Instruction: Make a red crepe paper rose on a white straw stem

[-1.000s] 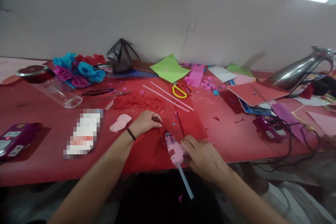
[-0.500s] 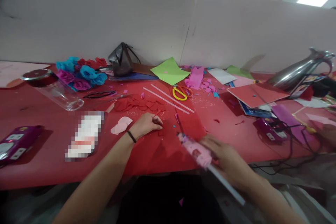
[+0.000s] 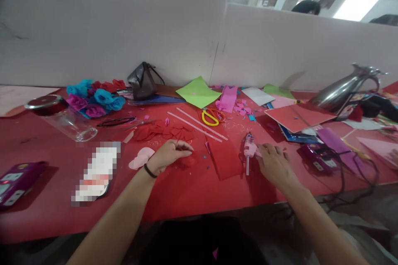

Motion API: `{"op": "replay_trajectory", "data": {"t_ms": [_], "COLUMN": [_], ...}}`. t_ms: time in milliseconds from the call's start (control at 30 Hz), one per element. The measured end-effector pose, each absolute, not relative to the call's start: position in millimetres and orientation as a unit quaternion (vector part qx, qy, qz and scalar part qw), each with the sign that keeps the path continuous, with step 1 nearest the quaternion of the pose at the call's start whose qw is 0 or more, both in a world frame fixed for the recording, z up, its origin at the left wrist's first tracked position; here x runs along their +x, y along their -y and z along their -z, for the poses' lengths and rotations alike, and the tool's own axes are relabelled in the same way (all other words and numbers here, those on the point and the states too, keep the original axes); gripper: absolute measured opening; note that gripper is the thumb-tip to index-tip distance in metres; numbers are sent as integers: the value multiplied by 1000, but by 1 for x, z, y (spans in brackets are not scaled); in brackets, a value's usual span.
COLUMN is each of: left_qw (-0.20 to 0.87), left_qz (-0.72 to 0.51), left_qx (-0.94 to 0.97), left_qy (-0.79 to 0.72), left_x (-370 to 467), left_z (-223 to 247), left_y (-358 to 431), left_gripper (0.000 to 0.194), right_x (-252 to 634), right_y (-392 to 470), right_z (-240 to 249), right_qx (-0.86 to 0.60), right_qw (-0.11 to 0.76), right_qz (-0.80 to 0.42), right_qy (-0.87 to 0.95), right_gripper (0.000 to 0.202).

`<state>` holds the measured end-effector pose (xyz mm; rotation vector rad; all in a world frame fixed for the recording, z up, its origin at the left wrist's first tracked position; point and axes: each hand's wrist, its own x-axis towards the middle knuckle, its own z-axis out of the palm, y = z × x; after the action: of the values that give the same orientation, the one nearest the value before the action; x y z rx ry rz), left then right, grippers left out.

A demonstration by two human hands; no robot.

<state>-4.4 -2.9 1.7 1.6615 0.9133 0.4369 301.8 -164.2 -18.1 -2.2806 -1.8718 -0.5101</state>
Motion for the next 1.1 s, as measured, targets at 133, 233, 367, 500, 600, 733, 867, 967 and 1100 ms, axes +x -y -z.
{"op": "replay_trajectory", "data": {"t_ms": [133, 233, 367, 500, 600, 733, 867, 967, 1100], "left_qw": [563, 551, 486, 356, 316, 329, 375, 408, 479], "left_qz": [-234, -272, -267, -238, -211, -217, -231, -296, -391], "left_qx": [690, 683, 729, 800, 821, 815, 801, 759, 668], "left_qy": [-389, -394, -402, -419, -425, -424, -406, -413, -413], "left_x": [-4, -5, -7, -3, 3, 2, -2, -2, 2], "left_z": [-6, -6, -13, -29, -35, -27, -17, -14, -13], "left_y": [3, -1, -9, -16, -21, -26, -29, -28, -24], "left_gripper": [20, 32, 38, 37, 42, 42, 43, 37, 17], "right_x": [249, 198, 157, 152, 157, 163, 166, 165, 163], "right_y": [143, 107, 56, 24, 12, 7, 8, 10, 11], "right_z": [-19, -40, -43, -36, -32, -26, -17, -14, -15], "right_qx": [-729, -672, -657, -643, -626, -614, -617, -637, -616], "right_qw": [194, 291, 290, 257, 278, 286, 307, 377, 577], "right_qz": [143, -39, -219, -279, -287, -318, -330, -326, -357], "right_qy": [641, 680, 660, 666, 670, 663, 645, 588, 400], "right_gripper": [34, 25, 30, 22, 19, 19, 17, 14, 16]}}
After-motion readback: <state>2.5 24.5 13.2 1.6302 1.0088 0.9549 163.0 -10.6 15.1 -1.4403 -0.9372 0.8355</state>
